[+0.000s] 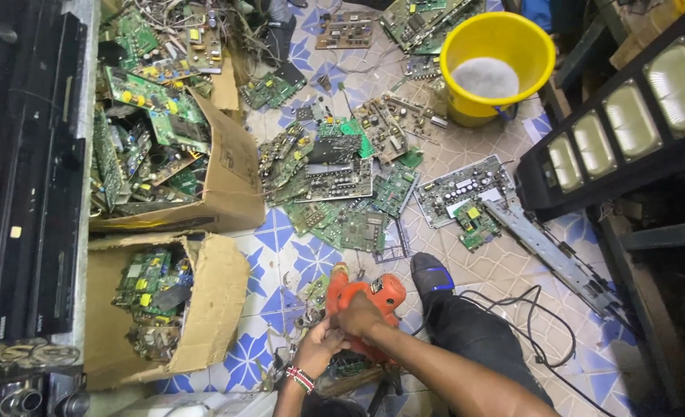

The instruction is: Using a handheld electric air blower to remove dust from salvaged circuit boards and electronic components.

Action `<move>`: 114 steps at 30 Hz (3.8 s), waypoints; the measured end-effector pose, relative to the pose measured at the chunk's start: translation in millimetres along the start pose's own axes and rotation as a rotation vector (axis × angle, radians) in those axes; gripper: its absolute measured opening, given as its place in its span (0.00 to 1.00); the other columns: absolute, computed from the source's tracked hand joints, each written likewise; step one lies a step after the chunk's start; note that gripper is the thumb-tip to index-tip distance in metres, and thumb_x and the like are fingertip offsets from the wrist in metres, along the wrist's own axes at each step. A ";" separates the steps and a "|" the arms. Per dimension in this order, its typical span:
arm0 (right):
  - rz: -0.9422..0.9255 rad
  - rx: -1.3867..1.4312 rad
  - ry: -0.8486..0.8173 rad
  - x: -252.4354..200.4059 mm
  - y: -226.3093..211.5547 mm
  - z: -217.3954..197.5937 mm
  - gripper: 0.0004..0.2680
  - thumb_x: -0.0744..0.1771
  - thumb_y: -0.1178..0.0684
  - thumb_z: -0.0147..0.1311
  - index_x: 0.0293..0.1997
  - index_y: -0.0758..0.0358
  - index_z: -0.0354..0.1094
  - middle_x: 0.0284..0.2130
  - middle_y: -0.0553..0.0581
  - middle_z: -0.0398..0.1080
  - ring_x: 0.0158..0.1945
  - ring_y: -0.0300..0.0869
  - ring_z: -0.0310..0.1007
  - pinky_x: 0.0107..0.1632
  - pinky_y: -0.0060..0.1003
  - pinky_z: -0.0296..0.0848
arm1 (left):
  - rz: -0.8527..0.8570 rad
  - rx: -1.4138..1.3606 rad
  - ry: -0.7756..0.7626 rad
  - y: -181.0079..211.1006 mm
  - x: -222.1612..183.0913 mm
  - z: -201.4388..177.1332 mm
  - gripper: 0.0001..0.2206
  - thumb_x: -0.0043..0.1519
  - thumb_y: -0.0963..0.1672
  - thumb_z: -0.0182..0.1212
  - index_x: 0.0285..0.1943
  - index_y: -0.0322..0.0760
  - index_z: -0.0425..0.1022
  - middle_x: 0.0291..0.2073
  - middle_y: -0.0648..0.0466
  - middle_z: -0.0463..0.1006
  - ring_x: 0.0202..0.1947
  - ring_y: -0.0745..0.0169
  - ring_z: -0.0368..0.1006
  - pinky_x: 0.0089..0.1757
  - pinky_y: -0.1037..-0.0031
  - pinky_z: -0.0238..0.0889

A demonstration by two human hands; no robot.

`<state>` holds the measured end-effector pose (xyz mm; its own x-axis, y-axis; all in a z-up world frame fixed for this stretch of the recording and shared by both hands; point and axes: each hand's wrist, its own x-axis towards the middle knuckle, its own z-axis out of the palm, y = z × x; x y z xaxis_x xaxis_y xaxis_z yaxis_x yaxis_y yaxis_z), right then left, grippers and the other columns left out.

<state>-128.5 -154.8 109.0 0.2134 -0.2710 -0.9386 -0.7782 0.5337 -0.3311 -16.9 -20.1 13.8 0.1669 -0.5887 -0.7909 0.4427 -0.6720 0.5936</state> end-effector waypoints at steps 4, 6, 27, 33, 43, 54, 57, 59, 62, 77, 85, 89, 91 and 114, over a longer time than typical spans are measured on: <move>-0.013 0.068 0.036 -7.8 -3.4 -5.0 0.22 0.66 0.48 0.63 0.62 0.59 0.54 0.38 0.54 0.73 0.38 0.42 0.76 0.33 0.35 0.73 | 0.029 0.486 0.112 44.2 -30.1 17.8 0.12 0.63 0.43 0.60 0.55 0.44 0.81 0.36 0.55 0.88 0.38 0.64 0.85 0.42 0.77 0.74; -0.023 0.114 0.029 -7.9 -1.7 -3.6 0.22 0.66 0.50 0.64 0.63 0.59 0.54 0.37 0.52 0.72 0.37 0.40 0.75 0.33 0.33 0.74 | 0.050 0.542 0.141 33.0 -22.4 5.9 0.08 0.63 0.43 0.63 0.47 0.43 0.85 0.35 0.55 0.89 0.38 0.64 0.86 0.43 0.76 0.76; -0.025 0.073 0.007 -9.3 1.1 -4.9 0.17 0.66 0.49 0.56 0.59 0.57 0.56 0.38 0.54 0.73 0.39 0.43 0.74 0.35 0.37 0.71 | 0.066 0.713 0.148 64.2 -55.8 29.0 0.12 0.64 0.50 0.56 0.43 0.46 0.83 0.35 0.61 0.87 0.39 0.68 0.84 0.43 0.76 0.70; -0.027 -0.010 0.023 -3.7 3.8 -4.8 0.25 0.63 0.45 0.56 0.67 0.58 0.52 0.45 0.57 0.72 0.46 0.46 0.73 0.40 0.41 0.69 | 0.105 0.795 0.128 58.5 -51.4 26.0 0.14 0.64 0.54 0.55 0.41 0.49 0.83 0.36 0.62 0.87 0.39 0.67 0.82 0.41 0.73 0.69; -0.008 -0.010 0.021 -3.4 5.0 -4.6 0.26 0.62 0.46 0.56 0.67 0.58 0.52 0.44 0.58 0.72 0.45 0.47 0.73 0.38 0.41 0.68 | 0.080 0.776 0.107 59.7 -52.8 29.5 0.17 0.62 0.53 0.55 0.53 0.48 0.82 0.45 0.60 0.87 0.45 0.65 0.83 0.44 0.72 0.71; -0.038 -0.077 0.046 5.9 8.7 -2.0 0.21 0.62 0.43 0.56 0.59 0.57 0.56 0.45 0.58 0.71 0.45 0.49 0.72 0.39 0.43 0.67 | 0.048 0.772 0.117 61.9 -54.5 33.1 0.15 0.64 0.52 0.56 0.54 0.49 0.82 0.44 0.60 0.88 0.43 0.67 0.85 0.40 0.75 0.71; -0.020 -0.078 0.033 5.2 8.9 -1.7 0.28 0.62 0.44 0.56 0.68 0.58 0.51 0.47 0.58 0.72 0.48 0.49 0.73 0.40 0.42 0.69 | 0.057 0.818 0.109 59.5 -53.2 31.2 0.16 0.65 0.52 0.53 0.55 0.50 0.81 0.45 0.59 0.86 0.43 0.64 0.82 0.40 0.72 0.71; -0.033 -0.064 0.030 7.4 9.8 -1.7 0.21 0.62 0.45 0.56 0.60 0.57 0.55 0.41 0.58 0.72 0.42 0.47 0.72 0.36 0.42 0.66 | 0.050 0.830 0.098 60.1 -53.1 31.4 0.18 0.63 0.55 0.54 0.56 0.51 0.81 0.47 0.60 0.86 0.46 0.62 0.83 0.42 0.70 0.72; -0.027 -0.060 0.030 2.5 8.1 -3.1 0.19 0.62 0.44 0.56 0.56 0.55 0.56 0.40 0.57 0.70 0.41 0.46 0.70 0.37 0.41 0.65 | 0.041 0.815 0.104 61.3 -54.3 32.7 0.16 0.64 0.53 0.54 0.54 0.51 0.81 0.43 0.60 0.87 0.42 0.64 0.83 0.36 0.72 0.70; -0.017 -0.100 0.045 -0.4 6.3 -5.4 0.23 0.62 0.43 0.55 0.62 0.55 0.56 0.44 0.58 0.73 0.45 0.48 0.73 0.39 0.42 0.68 | 0.038 0.806 0.087 68.0 -59.2 38.0 0.17 0.64 0.53 0.51 0.56 0.52 0.81 0.43 0.59 0.87 0.35 0.65 0.80 0.32 0.75 0.64; -0.039 -0.113 0.052 4.2 9.9 -3.4 0.22 0.63 0.42 0.55 0.61 0.57 0.56 0.44 0.58 0.72 0.46 0.48 0.72 0.40 0.43 0.68 | 0.024 0.806 0.111 65.3 -59.0 37.7 0.16 0.64 0.51 0.52 0.55 0.51 0.81 0.40 0.60 0.87 0.36 0.67 0.81 0.33 0.76 0.64; -0.018 -0.128 0.033 4.1 9.0 -4.0 0.28 0.63 0.41 0.54 0.69 0.58 0.51 0.47 0.60 0.73 0.47 0.50 0.74 0.40 0.43 0.70 | 0.039 0.824 0.098 61.7 -55.7 34.7 0.15 0.64 0.53 0.51 0.50 0.51 0.81 0.36 0.58 0.86 0.38 0.66 0.83 0.32 0.77 0.62; -0.012 -0.077 0.022 -5.7 5.6 -6.9 0.26 0.63 0.43 0.55 0.67 0.59 0.53 0.46 0.60 0.72 0.45 0.48 0.73 0.38 0.41 0.69 | 0.042 0.809 0.092 61.4 -55.5 24.4 0.13 0.65 0.53 0.53 0.44 0.51 0.81 0.33 0.60 0.85 0.29 0.70 0.73 0.29 0.77 0.58; -0.071 0.472 0.118 -46.1 -11.4 -9.7 0.11 0.60 0.55 0.59 0.44 0.55 0.66 0.37 0.55 0.75 0.41 0.45 0.73 0.43 0.42 0.71 | 0.233 0.032 0.525 386.1 206.0 -15.5 0.34 0.50 0.68 0.37 0.24 0.41 0.68 0.10 0.69 0.48 0.09 0.77 0.43 0.15 0.82 0.37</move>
<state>-135.2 -156.1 157.0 0.1663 -0.3943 -0.9038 -0.4057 0.8081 -0.4271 202.1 -393.8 77.8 0.6757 -0.4264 -0.6013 0.3161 -0.5693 0.7589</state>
